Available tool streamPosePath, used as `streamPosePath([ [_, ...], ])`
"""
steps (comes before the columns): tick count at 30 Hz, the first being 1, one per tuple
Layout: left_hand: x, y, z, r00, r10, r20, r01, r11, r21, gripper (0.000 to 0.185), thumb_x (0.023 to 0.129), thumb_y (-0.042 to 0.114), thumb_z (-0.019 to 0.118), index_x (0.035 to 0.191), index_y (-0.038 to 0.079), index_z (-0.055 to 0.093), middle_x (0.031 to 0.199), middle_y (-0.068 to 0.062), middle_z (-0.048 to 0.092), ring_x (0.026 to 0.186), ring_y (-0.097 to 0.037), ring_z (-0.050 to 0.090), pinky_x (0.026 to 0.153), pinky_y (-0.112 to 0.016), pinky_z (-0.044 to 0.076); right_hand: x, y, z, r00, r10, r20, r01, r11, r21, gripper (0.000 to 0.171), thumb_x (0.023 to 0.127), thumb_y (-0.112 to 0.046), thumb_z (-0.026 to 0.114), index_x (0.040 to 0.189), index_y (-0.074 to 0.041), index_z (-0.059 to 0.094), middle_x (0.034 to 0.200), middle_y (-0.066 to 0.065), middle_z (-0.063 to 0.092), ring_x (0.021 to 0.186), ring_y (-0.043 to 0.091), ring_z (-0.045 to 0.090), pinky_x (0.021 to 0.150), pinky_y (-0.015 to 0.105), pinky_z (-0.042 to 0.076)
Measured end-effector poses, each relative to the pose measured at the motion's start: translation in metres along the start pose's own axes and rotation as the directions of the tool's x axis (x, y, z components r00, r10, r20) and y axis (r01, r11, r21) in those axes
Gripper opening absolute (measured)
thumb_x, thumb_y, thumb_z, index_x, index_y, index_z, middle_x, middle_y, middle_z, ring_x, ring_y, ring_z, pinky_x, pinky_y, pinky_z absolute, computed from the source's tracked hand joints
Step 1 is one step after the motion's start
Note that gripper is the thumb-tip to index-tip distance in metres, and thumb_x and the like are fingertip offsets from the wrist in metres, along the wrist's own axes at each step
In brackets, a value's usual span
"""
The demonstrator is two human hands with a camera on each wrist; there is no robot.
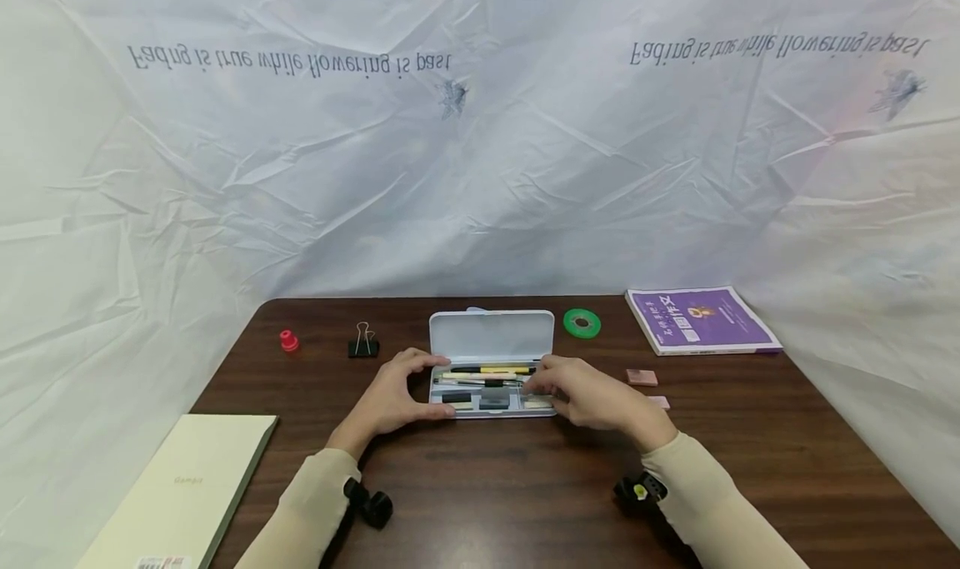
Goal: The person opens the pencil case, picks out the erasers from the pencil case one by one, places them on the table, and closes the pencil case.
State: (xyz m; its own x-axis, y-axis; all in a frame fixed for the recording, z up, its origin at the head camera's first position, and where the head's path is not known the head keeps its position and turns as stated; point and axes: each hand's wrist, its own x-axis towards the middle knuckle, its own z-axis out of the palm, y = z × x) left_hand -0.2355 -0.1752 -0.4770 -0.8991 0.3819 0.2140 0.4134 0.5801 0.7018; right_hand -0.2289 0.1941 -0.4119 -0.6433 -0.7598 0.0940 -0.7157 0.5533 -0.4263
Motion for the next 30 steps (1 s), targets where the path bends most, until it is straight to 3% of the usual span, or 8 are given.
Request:
streamPosePath([
  [8,0.0,0.002,-0.001,1.0,-0.008,0.001,0.008,1.0,-0.003,0.077,0.078,0.056,0.102,0.146,0.031,0.074,0.142,0.002,0.066,0.135,-0.027,0.06,0.116,-0.06,0.049,0.0,-0.003,0.001,1.0,-0.016,-0.006,0.016,1.0,-0.011,0.037,0.096,0.016,0.072,0.122,-0.009,0.082,0.115,0.003,0.07,0.1,0.02,0.07,0.086,0.033,0.061],
  [18,0.0,0.002,-0.001,1.0,-0.008,0.002,0.008,1.0,-0.007,0.076,0.078,0.054,0.102,0.145,0.032,0.074,0.142,0.002,0.066,0.135,-0.027,0.06,0.116,-0.06,0.049,0.002,0.0,0.004,0.998,0.023,-0.064,-0.022,0.999,0.023,0.03,0.095,0.013,0.075,0.114,-0.01,0.076,0.104,0.0,0.072,0.088,0.01,0.062,0.078,0.03,0.058],
  [24,0.001,0.001,0.0,1.0,-0.002,0.002,0.002,1.0,-0.003,0.077,0.078,0.054,0.102,0.145,0.03,0.074,0.143,0.001,0.066,0.135,-0.028,0.06,0.116,-0.06,0.049,0.001,0.0,-0.001,0.984,0.077,-0.161,-0.068,0.996,0.057,0.031,0.091,0.008,0.082,0.112,-0.013,0.074,0.102,-0.005,0.071,0.09,0.01,0.066,0.081,0.033,0.062],
  [30,0.001,0.001,0.0,1.0,-0.003,0.002,0.003,1.0,-0.003,0.076,0.079,0.054,0.101,0.146,0.03,0.074,0.142,0.001,0.066,0.135,-0.029,0.06,0.115,-0.061,0.049,-0.007,0.005,-0.018,0.957,0.072,-0.282,-0.055,0.996,0.069,0.035,0.087,0.011,0.083,0.108,-0.015,0.075,0.1,-0.007,0.071,0.089,0.008,0.067,0.078,0.037,0.064],
])
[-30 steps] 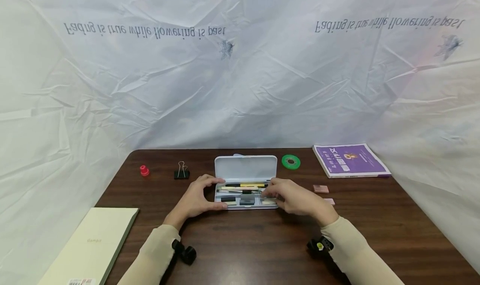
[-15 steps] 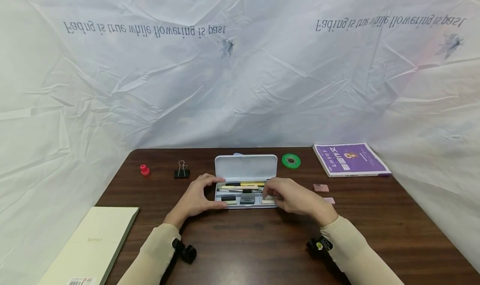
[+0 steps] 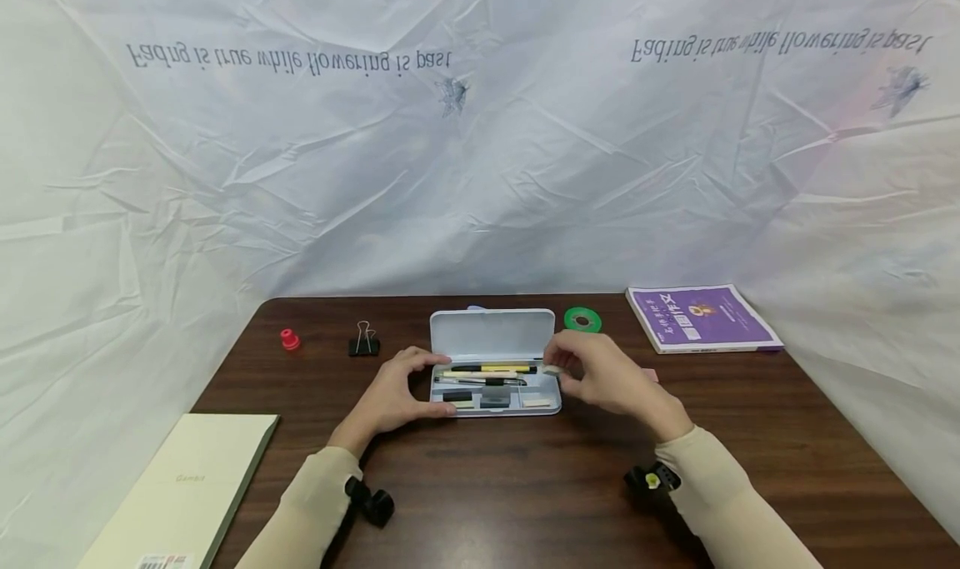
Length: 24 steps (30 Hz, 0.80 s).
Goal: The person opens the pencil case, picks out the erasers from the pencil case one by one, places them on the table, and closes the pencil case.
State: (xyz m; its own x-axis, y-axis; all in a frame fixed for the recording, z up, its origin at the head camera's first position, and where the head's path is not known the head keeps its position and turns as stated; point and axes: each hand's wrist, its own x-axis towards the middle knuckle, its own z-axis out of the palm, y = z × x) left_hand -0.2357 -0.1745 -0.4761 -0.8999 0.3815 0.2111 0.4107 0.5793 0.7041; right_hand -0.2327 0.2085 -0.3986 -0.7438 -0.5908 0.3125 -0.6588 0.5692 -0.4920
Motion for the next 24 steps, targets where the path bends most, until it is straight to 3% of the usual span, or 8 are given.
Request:
streamPosePath([
  [8,0.0,0.0,0.001,1.0,0.018,-0.005,-0.018,1.0,0.004,0.076,0.08,0.053,0.101,0.146,0.028,0.073,0.141,0.002,0.067,0.132,-0.029,0.061,0.113,-0.061,0.051,-0.01,0.021,-0.028,0.992,0.057,-0.115,-0.065,0.996,-0.059,0.035,0.087,0.01,0.082,0.109,-0.017,0.077,0.1,-0.007,0.073,0.09,0.011,0.069,0.08,0.035,0.063],
  [13,0.0,-0.001,0.001,1.0,0.021,-0.004,-0.021,1.0,0.007,0.077,0.079,0.054,0.101,0.146,0.029,0.073,0.14,0.003,0.067,0.131,-0.027,0.062,0.112,-0.059,0.051,-0.017,0.041,-0.033,0.982,0.103,-0.161,-0.117,0.99,-0.079,0.034,0.086,0.012,0.083,0.107,-0.014,0.079,0.101,-0.004,0.073,0.091,0.015,0.067,0.079,0.033,0.059],
  [24,0.0,-0.001,0.001,1.0,0.018,-0.003,-0.018,1.0,0.011,0.076,0.079,0.054,0.101,0.146,0.031,0.073,0.14,0.004,0.066,0.13,-0.026,0.061,0.112,-0.059,0.05,-0.022,0.07,-0.016,0.989,0.139,-0.05,-0.142,0.988,-0.058,0.032,0.091,0.011,0.083,0.107,-0.016,0.082,0.099,-0.006,0.074,0.092,0.014,0.069,0.082,0.041,0.062],
])
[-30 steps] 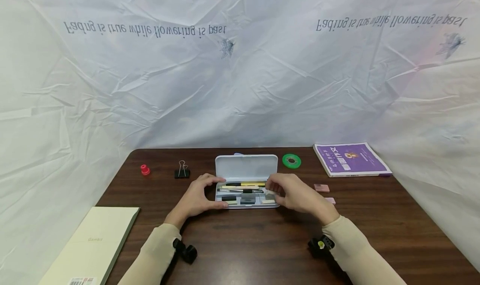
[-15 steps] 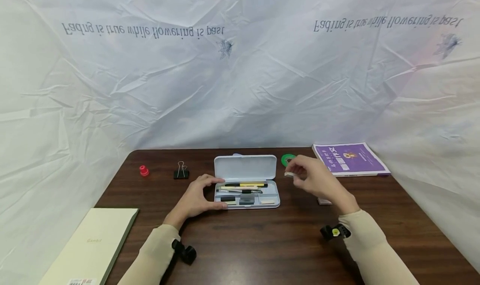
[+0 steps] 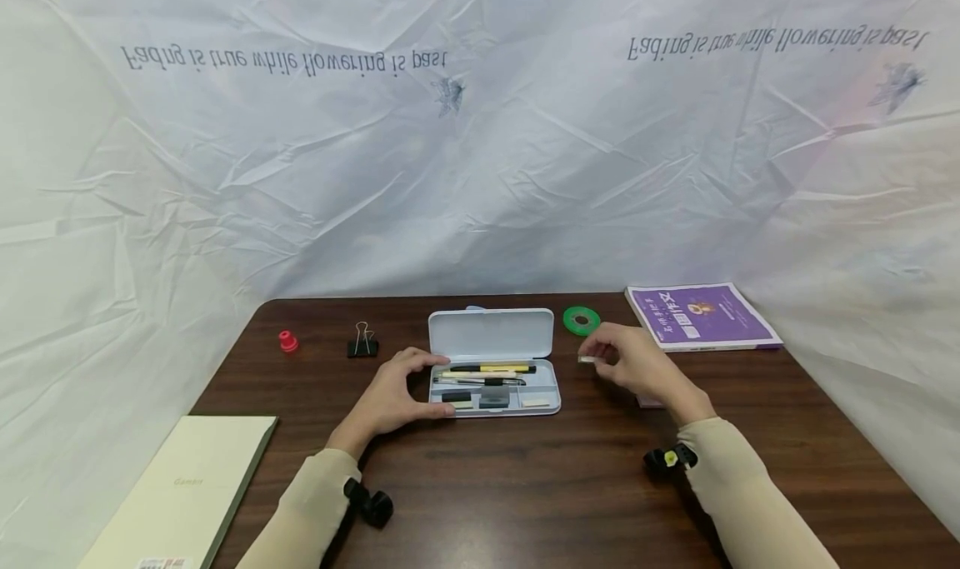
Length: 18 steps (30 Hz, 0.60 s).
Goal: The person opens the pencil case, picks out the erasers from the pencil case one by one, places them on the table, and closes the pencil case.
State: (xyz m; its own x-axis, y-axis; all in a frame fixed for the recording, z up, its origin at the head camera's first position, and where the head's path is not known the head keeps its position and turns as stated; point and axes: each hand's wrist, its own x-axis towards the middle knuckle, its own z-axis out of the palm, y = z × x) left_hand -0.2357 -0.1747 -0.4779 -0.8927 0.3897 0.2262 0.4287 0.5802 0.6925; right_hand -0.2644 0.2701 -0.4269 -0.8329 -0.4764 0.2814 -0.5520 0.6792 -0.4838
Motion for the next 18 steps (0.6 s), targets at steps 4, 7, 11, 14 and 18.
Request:
streamPosePath([
  [4,0.0,-0.0002,-0.0001,1.0,-0.003,0.001,0.003,1.0,0.0,0.076,0.079,0.055,0.101,0.146,0.031,0.073,0.141,0.004,0.066,0.131,-0.026,0.061,0.113,-0.06,0.05,-0.0004,0.0005,0.0036,0.998,0.015,0.061,-0.015,1.0,0.004,0.03,0.092,0.009,0.083,0.105,-0.018,0.082,0.098,-0.006,0.074,0.091,0.013,0.068,0.082,0.04,0.061],
  [7,-0.0002,-0.0001,-0.0001,1.0,-0.003,0.0,0.003,1.0,0.001,0.077,0.079,0.055,0.101,0.146,0.031,0.073,0.141,0.003,0.066,0.132,-0.027,0.061,0.113,-0.06,0.05,-0.0005,-0.0002,0.0047,0.992,0.035,0.122,-0.039,0.999,0.03,0.028,0.094,0.007,0.083,0.103,-0.019,0.082,0.097,-0.005,0.074,0.09,0.013,0.067,0.08,0.035,0.059],
  [11,-0.0005,0.0001,-0.0006,1.0,0.001,-0.002,-0.001,1.0,0.001,0.076,0.079,0.055,0.101,0.146,0.03,0.073,0.141,0.003,0.066,0.132,-0.028,0.061,0.113,-0.061,0.05,0.0003,-0.0018,0.0055,0.987,0.052,0.154,-0.059,0.997,0.043,0.025,0.095,0.005,0.082,0.1,-0.019,0.081,0.096,-0.002,0.074,0.088,0.012,0.065,0.079,0.032,0.057],
  [14,-0.0005,0.0005,-0.0011,1.0,0.003,0.001,-0.003,1.0,0.0,0.076,0.079,0.054,0.101,0.146,0.029,0.073,0.142,0.002,0.066,0.133,-0.029,0.061,0.113,-0.061,0.05,0.0004,-0.003,0.0058,0.985,0.064,0.158,-0.072,0.996,0.044,0.024,0.095,0.005,0.082,0.1,-0.019,0.081,0.097,-0.001,0.074,0.088,0.011,0.064,0.079,0.031,0.057],
  [18,-0.0004,0.0009,-0.0006,1.0,-0.004,0.0,0.004,1.0,0.0,0.076,0.079,0.056,0.101,0.146,0.03,0.073,0.141,0.003,0.066,0.133,-0.029,0.061,0.113,-0.062,0.05,0.0006,-0.0047,0.0035,0.981,0.086,0.172,-0.093,0.995,0.036,0.022,0.096,0.002,0.083,0.101,-0.019,0.081,0.095,-0.004,0.073,0.088,0.012,0.065,0.079,0.032,0.057],
])
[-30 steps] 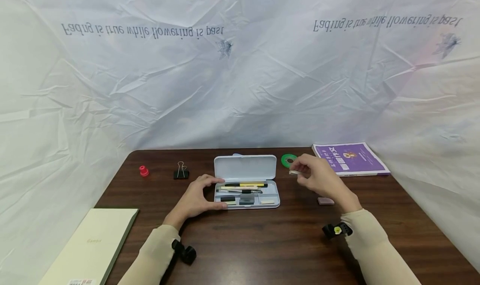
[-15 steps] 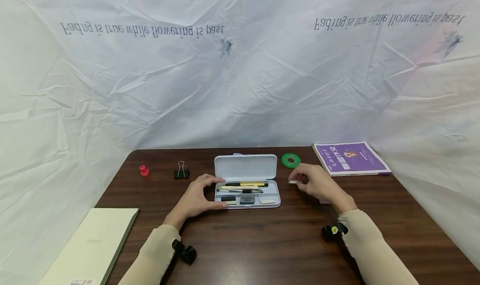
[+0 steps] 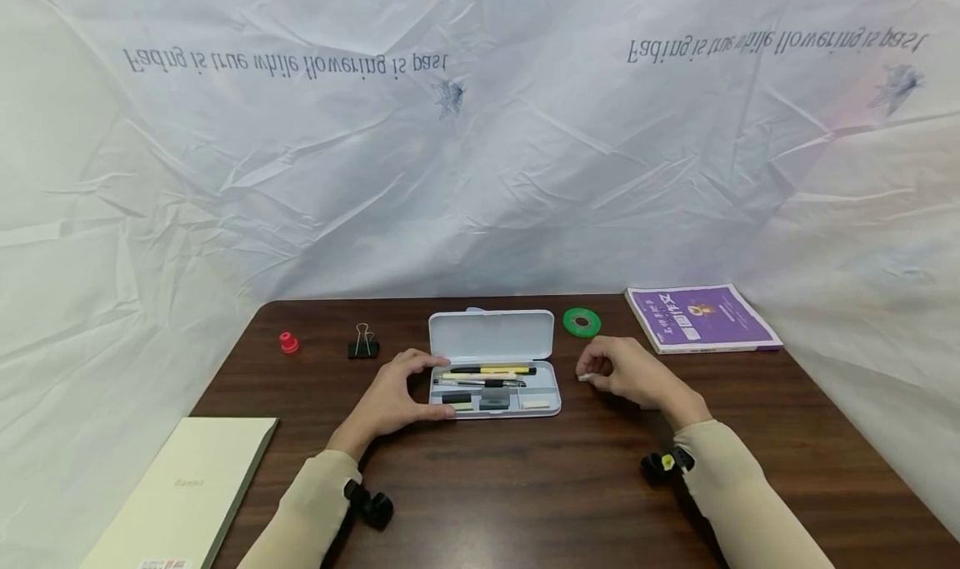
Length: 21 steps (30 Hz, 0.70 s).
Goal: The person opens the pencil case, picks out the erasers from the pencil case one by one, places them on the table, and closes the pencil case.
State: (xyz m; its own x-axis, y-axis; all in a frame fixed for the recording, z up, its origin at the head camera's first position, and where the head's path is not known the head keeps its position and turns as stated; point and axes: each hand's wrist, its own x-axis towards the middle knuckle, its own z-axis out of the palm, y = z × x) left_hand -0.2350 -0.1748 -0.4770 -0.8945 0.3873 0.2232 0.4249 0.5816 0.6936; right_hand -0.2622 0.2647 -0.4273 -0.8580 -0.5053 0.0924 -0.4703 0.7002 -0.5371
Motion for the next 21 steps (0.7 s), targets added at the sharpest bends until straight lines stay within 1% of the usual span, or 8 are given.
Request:
streamPosePath([
  [4,0.0,-0.001,0.001,1.0,-0.007,-0.001,0.007,1.0,0.005,0.077,0.079,0.057,0.101,0.146,0.032,0.073,0.141,0.004,0.066,0.133,-0.029,0.061,0.113,-0.061,0.05,-0.001,-0.002,-0.003,1.0,0.015,0.008,-0.015,1.0,0.008,0.018,0.098,-0.001,0.083,0.104,-0.018,0.081,0.095,-0.007,0.072,0.088,0.012,0.066,0.079,0.031,0.058],
  [7,0.0,-0.001,0.001,1.0,-0.007,0.001,0.007,1.0,0.005,0.077,0.079,0.056,0.101,0.146,0.032,0.073,0.141,0.004,0.066,0.133,-0.028,0.061,0.113,-0.061,0.05,-0.002,-0.003,-0.006,1.0,0.005,-0.014,-0.005,1.0,0.007,0.018,0.098,0.0,0.083,0.106,-0.016,0.082,0.096,-0.007,0.073,0.089,0.011,0.067,0.08,0.031,0.059],
  [12,0.0,0.0,0.001,1.0,-0.006,0.004,0.006,1.0,0.001,0.077,0.079,0.056,0.101,0.146,0.031,0.073,0.141,0.003,0.066,0.133,-0.028,0.061,0.113,-0.061,0.05,-0.004,-0.006,-0.012,0.992,-0.029,-0.127,0.03,1.0,0.0,0.015,0.1,0.001,0.081,0.11,-0.01,0.082,0.098,-0.006,0.074,0.09,0.012,0.067,0.08,0.031,0.059],
  [15,0.0,0.0,0.0,1.0,-0.004,0.004,0.004,1.0,0.002,0.077,0.079,0.056,0.101,0.146,0.031,0.073,0.142,0.003,0.066,0.132,-0.028,0.061,0.113,-0.061,0.05,-0.004,-0.012,-0.015,0.978,-0.046,-0.202,0.054,0.998,0.035,0.015,0.101,0.001,0.08,0.114,-0.007,0.081,0.102,-0.003,0.075,0.092,0.014,0.069,0.081,0.031,0.06],
  [18,0.0,0.001,0.0,1.0,-0.002,0.003,0.002,1.0,0.003,0.077,0.079,0.055,0.101,0.146,0.031,0.073,0.142,0.003,0.066,0.132,-0.028,0.061,0.113,-0.061,0.05,-0.003,-0.019,-0.016,0.963,-0.07,-0.259,0.092,0.993,0.073,0.02,0.1,0.0,0.082,0.118,-0.008,0.08,0.107,0.001,0.078,0.095,0.015,0.072,0.083,0.028,0.06],
  [21,0.0,0.001,0.0,1.0,0.001,0.002,-0.001,1.0,0.003,0.076,0.079,0.055,0.101,0.146,0.031,0.073,0.142,0.003,0.066,0.132,-0.027,0.061,0.113,-0.06,0.05,-0.002,-0.029,-0.016,0.953,-0.1,-0.287,0.141,0.982,0.124,0.026,0.1,-0.001,0.083,0.124,-0.01,0.079,0.114,0.007,0.079,0.099,0.016,0.074,0.086,0.025,0.061],
])
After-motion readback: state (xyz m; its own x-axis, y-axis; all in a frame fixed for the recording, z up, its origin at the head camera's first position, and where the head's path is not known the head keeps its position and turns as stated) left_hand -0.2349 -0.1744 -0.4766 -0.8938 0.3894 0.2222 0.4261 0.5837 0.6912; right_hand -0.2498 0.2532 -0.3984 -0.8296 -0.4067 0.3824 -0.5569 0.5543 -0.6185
